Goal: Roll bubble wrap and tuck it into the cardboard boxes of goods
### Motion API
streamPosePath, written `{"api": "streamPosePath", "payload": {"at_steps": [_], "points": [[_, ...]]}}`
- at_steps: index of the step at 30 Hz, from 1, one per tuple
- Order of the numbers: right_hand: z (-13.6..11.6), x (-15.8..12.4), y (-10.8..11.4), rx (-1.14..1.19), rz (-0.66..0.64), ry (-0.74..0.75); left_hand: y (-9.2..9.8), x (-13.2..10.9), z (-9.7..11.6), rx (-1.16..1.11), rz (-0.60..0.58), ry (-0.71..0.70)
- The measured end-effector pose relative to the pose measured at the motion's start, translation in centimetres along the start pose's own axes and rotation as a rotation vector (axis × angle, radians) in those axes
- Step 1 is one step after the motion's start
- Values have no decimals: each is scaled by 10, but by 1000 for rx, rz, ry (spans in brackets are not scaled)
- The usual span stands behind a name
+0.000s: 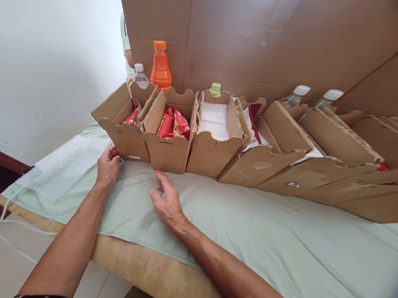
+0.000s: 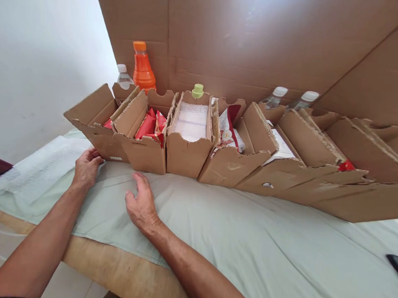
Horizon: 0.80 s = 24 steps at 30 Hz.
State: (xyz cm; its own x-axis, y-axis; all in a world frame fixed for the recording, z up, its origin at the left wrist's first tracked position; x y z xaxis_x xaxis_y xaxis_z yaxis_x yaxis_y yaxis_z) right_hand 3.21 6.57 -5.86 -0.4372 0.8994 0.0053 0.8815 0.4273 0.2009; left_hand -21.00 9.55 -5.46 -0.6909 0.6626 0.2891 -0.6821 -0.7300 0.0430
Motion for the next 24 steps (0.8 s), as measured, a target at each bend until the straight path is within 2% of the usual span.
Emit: {"api": "streamPosePath", "payload": {"at_steps": [5, 7, 10, 14, 18, 21, 24], "points": [[-23, -1, 40, -17, 26, -70, -1, 1, -4, -17, 11, 9], [-31, 8, 47, -43, 5, -101, -1, 1, -5, -16, 16, 13], [-38, 23, 45, -66, -23, -112, 0, 1, -5, -9, 21, 13], [-36, 10, 55, -88, -25, -85, 1, 1, -5, -1, 28, 14], [-29, -15, 93, -197, 26, -54, 1, 1, -4, -8, 15, 33], [-26, -9, 116, -242, 99, -57, 2, 1, -3, 2, 16, 38], [-24, 3, 124, -268, 147, -52, 3, 2, -3, 29, 24, 28]]}}
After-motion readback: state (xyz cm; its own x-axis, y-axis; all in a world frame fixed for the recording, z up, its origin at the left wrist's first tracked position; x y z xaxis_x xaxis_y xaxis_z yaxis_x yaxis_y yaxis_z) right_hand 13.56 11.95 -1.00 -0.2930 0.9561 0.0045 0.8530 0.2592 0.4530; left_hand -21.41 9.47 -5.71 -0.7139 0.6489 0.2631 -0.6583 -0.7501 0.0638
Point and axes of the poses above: each hand's wrist, its own x-axis towards the middle knuckle, its own y-axis out of the back of the hand, z = x × y, the point moved 3 cm from there along x, towards the middle knuckle, and after that the axes turned 8 degrees about -y, right-handed, at the moved point
